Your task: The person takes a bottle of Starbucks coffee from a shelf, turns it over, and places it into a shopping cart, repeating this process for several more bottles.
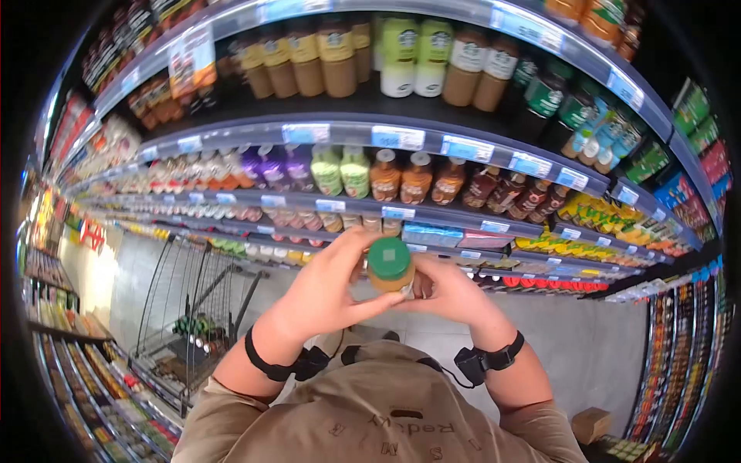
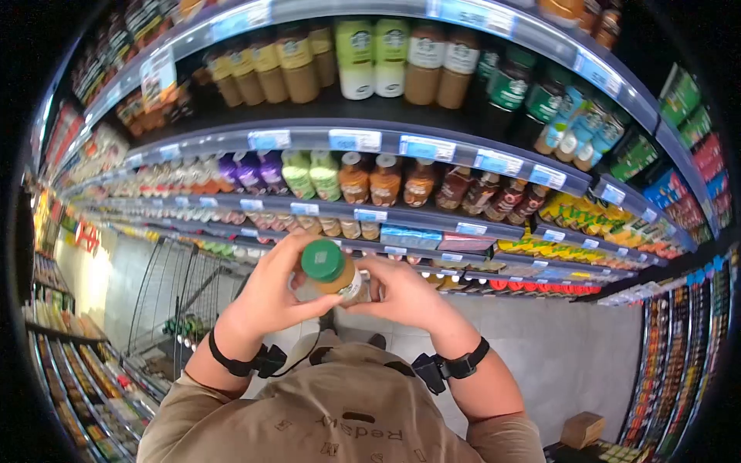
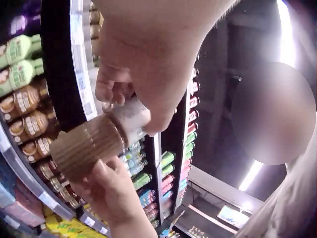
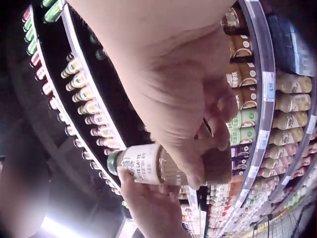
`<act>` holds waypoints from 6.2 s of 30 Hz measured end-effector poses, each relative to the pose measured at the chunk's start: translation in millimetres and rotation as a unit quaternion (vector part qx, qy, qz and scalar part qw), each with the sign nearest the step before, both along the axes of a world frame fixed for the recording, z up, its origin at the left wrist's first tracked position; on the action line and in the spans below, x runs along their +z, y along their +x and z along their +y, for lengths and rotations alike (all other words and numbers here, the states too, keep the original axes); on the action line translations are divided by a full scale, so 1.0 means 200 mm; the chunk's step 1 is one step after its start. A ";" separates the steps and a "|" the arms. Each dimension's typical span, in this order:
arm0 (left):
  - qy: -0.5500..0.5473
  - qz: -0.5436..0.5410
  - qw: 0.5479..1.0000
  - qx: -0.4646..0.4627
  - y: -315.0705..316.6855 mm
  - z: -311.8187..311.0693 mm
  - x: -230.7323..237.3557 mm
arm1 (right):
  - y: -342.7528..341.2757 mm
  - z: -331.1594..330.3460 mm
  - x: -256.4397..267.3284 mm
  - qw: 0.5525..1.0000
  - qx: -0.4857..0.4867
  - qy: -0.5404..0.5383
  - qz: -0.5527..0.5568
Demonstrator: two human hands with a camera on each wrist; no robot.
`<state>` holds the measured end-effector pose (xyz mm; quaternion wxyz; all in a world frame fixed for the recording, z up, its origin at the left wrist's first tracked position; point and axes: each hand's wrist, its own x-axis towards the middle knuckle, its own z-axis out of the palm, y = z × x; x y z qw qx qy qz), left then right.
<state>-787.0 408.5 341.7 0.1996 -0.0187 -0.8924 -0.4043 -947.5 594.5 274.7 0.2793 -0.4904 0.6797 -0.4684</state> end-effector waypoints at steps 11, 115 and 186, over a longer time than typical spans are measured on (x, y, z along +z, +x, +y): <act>-0.024 0.132 0.983 0.122 0.99 -0.28 -0.06 | 0.52 -0.47 0.34 0.956 0.287 0.016 0.056; 0.217 -0.384 0.532 0.722 3.31 -3.20 -2.68 | 3.45 -4.19 -2.57 0.780 0.247 0.486 -0.306; 0.038 -0.093 0.832 0.546 3.12 -1.73 -0.85 | 1.76 -1.26 -0.74 0.945 -0.128 0.137 -0.269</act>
